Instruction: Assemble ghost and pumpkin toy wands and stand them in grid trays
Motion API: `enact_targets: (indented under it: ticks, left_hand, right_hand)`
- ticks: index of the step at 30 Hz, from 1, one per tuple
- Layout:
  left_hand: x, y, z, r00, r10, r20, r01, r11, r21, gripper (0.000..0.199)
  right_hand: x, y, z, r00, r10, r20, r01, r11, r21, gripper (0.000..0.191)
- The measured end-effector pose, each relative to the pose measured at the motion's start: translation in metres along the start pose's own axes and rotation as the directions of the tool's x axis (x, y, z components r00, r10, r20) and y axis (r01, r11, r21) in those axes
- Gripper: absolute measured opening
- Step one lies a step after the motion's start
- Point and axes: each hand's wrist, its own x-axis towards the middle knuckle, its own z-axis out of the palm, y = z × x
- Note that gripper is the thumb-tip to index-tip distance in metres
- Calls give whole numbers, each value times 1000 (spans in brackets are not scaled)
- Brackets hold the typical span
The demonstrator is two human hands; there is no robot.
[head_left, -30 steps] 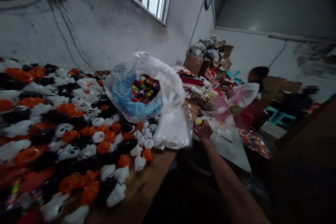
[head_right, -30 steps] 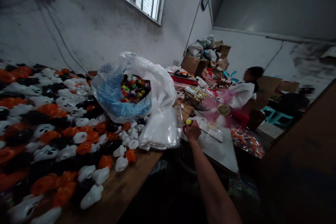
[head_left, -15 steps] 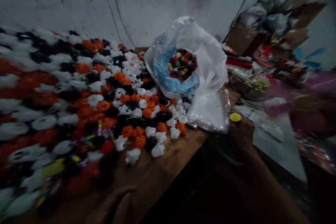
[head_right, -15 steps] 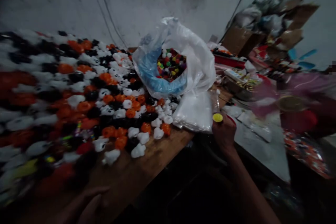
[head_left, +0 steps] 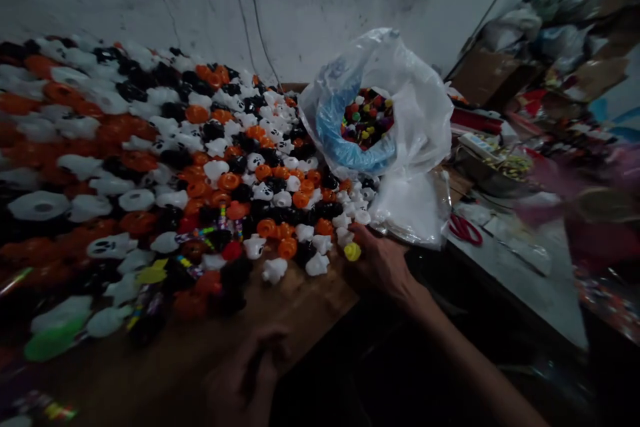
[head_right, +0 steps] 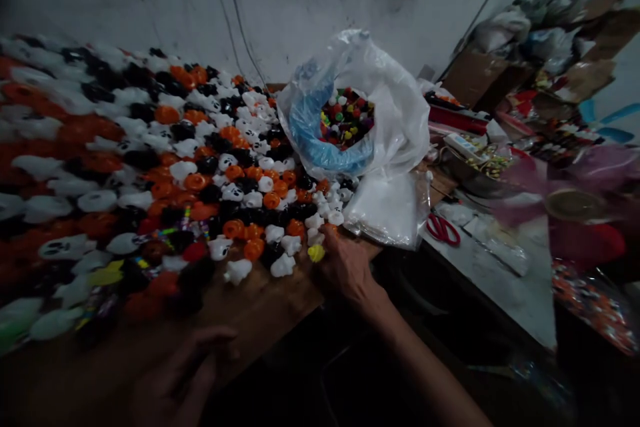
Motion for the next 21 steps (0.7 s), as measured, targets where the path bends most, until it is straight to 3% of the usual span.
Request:
enact_targets:
  ticks: [4, 7, 9, 11, 13, 16, 18, 21]
  left_hand:
    - [11, 4, 19, 997, -13, 74, 13, 1000, -6, 21]
    - [26, 18, 23, 997, -15, 79, 19, 998, -52, 23]
    - [40, 33, 19, 997, -64, 35, 68, 989, -131, 24]
    - [53, 47, 13, 990, -139, 38, 144, 951, -274, 31]
    - [63, 58, 5, 980, -143, 140, 184, 916, -355, 40]
    - [68, 63, -4, 965, -50, 256, 114, 963, -242, 35]
    - [65, 58, -11, 975, -71, 213, 108, 980, -169, 27]
    - [52, 45, -24, 978, -208, 9, 204, 947, -247, 25]
  right_hand:
    - [-6, -5, 25, 996, 2, -91, -10, 996, -88, 55]
    - [-16, -12, 19, 971, -100, -215, 120, 989, 84, 49]
    - [-24, -18, 6, 949, -184, -257, 252, 931, 264, 49]
    - [-30, -27, -6, 948, -228, -223, 309, 829, 466, 46]
    - [-33, -38, -12, 961, -242, -135, 270, 706, 655, 39]
    - [-29, -61, -12, 953, -301, 27, 160, 578, 800, 33]
    - [-25, -80, -9, 923, -360, 137, 98, 564, 820, 26]
    - [-21, -108, -3, 902, -398, 170, 122, 610, 783, 26]
